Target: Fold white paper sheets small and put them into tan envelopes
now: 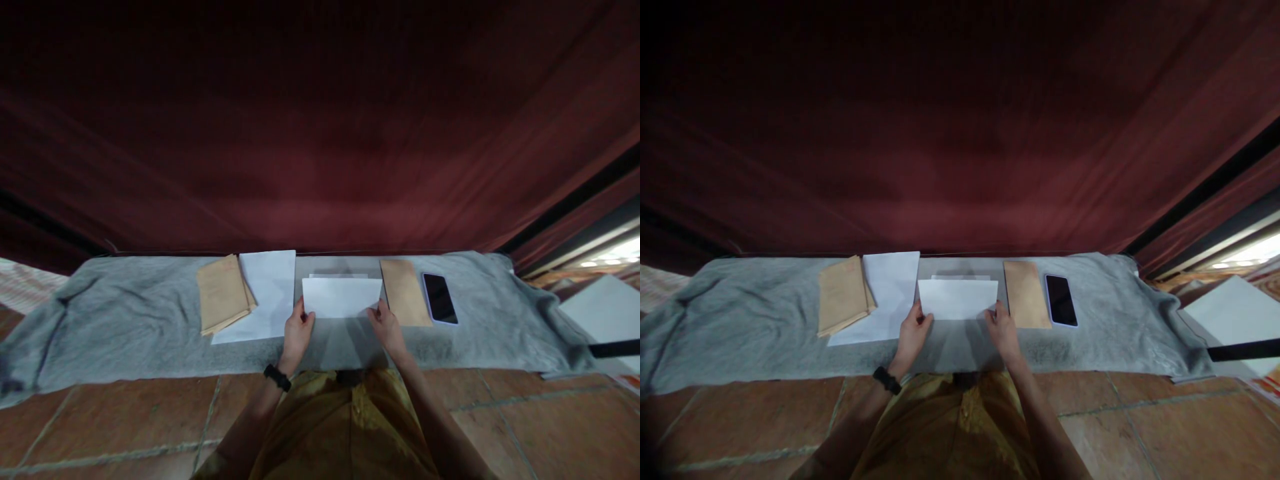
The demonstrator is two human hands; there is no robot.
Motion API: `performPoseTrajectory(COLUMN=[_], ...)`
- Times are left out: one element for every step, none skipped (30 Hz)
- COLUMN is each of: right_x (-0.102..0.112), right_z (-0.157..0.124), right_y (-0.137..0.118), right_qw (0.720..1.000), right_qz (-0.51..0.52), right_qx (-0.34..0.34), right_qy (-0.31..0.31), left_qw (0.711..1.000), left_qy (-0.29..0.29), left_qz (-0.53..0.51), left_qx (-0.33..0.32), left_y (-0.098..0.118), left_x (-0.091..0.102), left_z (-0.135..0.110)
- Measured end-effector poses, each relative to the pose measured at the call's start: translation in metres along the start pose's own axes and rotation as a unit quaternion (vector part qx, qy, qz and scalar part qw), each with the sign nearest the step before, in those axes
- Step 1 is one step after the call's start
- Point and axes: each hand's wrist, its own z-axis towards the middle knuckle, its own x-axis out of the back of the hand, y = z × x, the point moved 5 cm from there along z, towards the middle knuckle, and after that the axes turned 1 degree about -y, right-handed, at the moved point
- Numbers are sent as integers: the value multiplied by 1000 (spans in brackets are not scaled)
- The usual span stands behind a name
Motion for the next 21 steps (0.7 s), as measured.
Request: performPoseTrajectory(right_x=[-3, -5, -8, -10, -11, -13, -14, -15, -16, -17, -17, -18, -18, -19, -20, -21, -22, -23, -23, -24, -24], right_z=[0, 0, 0, 0, 0, 1, 2, 3, 3, 4, 4, 4, 4, 3, 3, 3, 3, 3, 2, 2, 2], right_y=[1, 1, 1, 1, 1, 1, 0, 0, -1, -2, -3, -4, -5, -6, -7, -7, -8, -8, -9, -9, -8], right_qw=[1000, 998, 996, 994, 992, 990, 987, 985, 983, 981, 980, 979, 978, 977, 976, 974, 972, 969, 967, 965, 963], right_qz=[-29, -56, -81, -104, -124, -143, -159, -173, -183, -191, -196, -199, -202, -206, -212, -219, -228, -237, -246, -253, -259], right_qx=[-9, -16, -20, -20, -18, -15, -11, -4, 5, 16, 28, 39, 48, 53, 56, 58, 60, 63, 66, 68, 68], right_qy=[4, 8, 10, 8, 5, 1, -3, -6, -7, -5, -2, 1, 4, 5, 4, 1, -2, -5, -7, -7, -5], left_qw=[1000, 1000, 1000, 1000, 999, 999, 999, 999, 999, 999, 999, 998, 998, 996, 994, 992, 990, 989, 987, 985, 983], left_qy=[3, 4, 4, 5, 6, 6, 5, 4, 2, 0, 0, 2, 6, 10, 14, 18, 20, 22, 24, 25, 25], left_qz=[4, 10, 18, 25, 31, 36, 39, 41, 43, 45, 48, 55, 66, 81, 99, 116, 131, 143, 152, 161, 169], left_qx=[1, 3, 6, 9, 12, 14, 16, 15, 14, 10, 3, -7, -17, -26, -32, -37, -41, -44, -49, -56, -63], left_y=[1, 2, 3, 3, 3, 4, 4, 4, 4, 4, 5, 6, 8, 9, 11, 12, 13, 14, 15, 15, 16], left_x=[0, 0, 0, 0, 0, -1, -1, -3, -4, -5, -6, -7, -8, -9, -10, -10, -11, -12, -12, -12, -12], left_z=[1, 2, 2, 3, 3, 3, 3, 3, 4, 4, 4, 4, 4, 4, 4, 4, 4, 4, 3, 3, 2])
